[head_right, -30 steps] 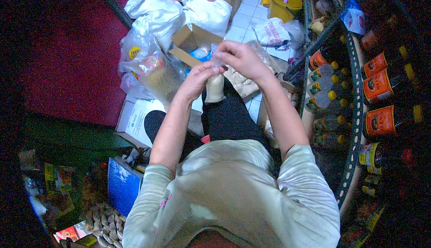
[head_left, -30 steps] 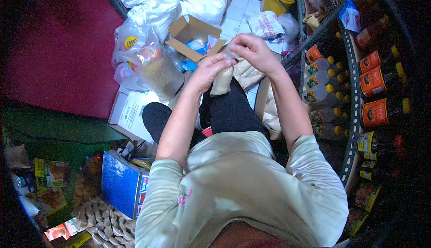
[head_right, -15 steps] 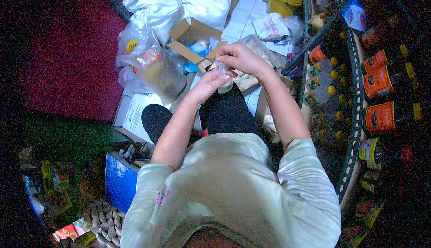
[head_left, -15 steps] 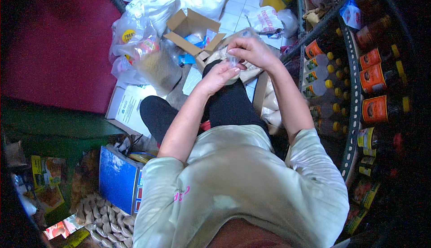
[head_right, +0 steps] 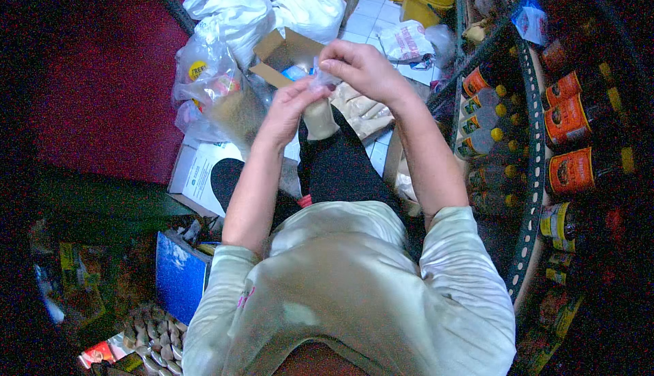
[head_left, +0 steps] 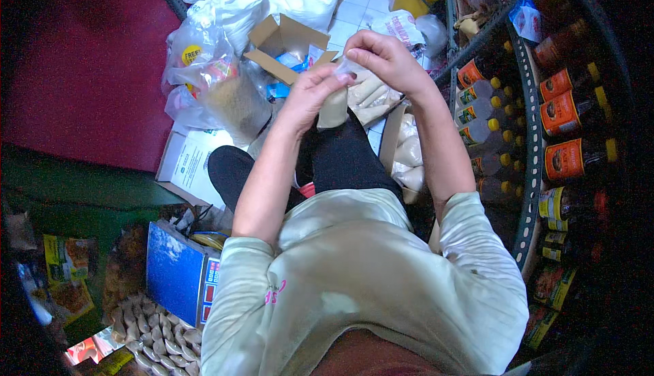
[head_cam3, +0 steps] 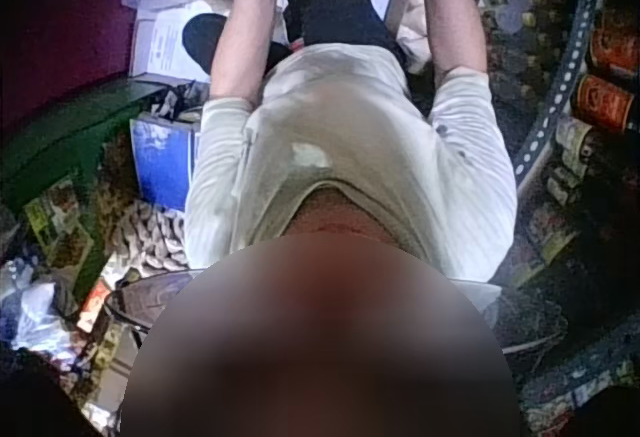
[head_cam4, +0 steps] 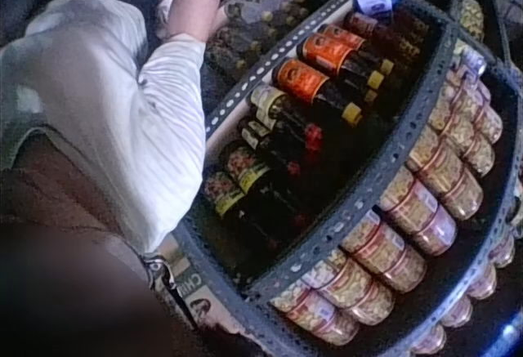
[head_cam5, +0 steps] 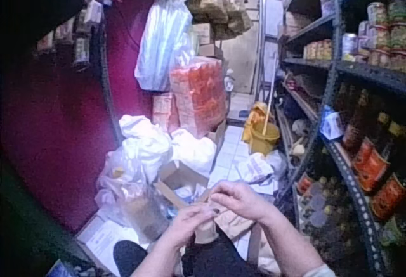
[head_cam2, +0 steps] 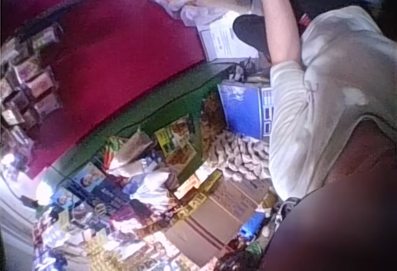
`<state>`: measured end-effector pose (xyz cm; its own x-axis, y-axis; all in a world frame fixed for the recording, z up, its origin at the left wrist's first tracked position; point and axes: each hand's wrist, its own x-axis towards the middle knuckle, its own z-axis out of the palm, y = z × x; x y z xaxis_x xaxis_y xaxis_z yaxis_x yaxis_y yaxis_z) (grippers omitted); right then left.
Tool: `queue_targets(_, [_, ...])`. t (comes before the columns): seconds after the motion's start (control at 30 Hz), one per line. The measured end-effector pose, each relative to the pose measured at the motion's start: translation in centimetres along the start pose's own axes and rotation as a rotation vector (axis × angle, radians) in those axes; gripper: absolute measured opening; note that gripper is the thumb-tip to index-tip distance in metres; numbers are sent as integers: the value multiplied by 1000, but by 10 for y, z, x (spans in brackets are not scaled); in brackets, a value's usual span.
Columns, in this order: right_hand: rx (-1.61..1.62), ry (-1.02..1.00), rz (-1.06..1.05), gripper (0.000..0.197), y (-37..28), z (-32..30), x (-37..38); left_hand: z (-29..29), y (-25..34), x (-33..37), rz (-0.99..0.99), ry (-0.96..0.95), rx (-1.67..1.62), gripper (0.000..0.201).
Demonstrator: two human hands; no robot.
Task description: Bagging small food items into plastic bags while sitting on the floor.
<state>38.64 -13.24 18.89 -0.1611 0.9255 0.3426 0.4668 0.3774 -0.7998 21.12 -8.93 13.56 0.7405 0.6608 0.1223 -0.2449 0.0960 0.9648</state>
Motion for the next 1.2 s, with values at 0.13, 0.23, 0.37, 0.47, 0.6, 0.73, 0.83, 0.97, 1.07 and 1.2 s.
queue_targets(0.13, [226, 72, -19, 15, -1, 3, 7, -4, 21, -6, 107, 45, 62, 20])
queue_targets(0.23, [95, 67, -137, 16, -22, 10, 23, -11, 22, -14, 125, 59, 342, 23])
queue_targets(0.37, [73, -1, -182, 17, -23, 20, 38, -2, 23, -19, 83, 105, 236, 24])
queue_targets(0.47, [317, -89, -48, 16, -18, 11, 40, -8, 28, -7, 71, 44, 14, 22])
queue_targets(0.6, [119, -221, -26, 15, -40, 13, 34, -16, 23, -3, 43, -56, 159, 20])
queue_targets(0.73, [9, -329, 98, 15, 11, 29, 20, -20, -26, 0, -90, -124, 233, 23])
queue_targets(0.83, [35, -273, 53, 16, 12, 31, 19, -14, -31, 5, -29, -57, 232, 22])
queue_targets(0.97, [68, -201, 38, 17, 11, 17, 27, -16, -19, 8, -31, 36, 107, 19])
queue_targets(1.07, [181, -124, 73, 18, 27, 13, 17, -16, -8, -1, -121, 77, -6, 20])
queue_targets(1.2, [479, 27, 136, 16, 28, 21, 9, -16, -4, -10, -55, 46, -216, 24])
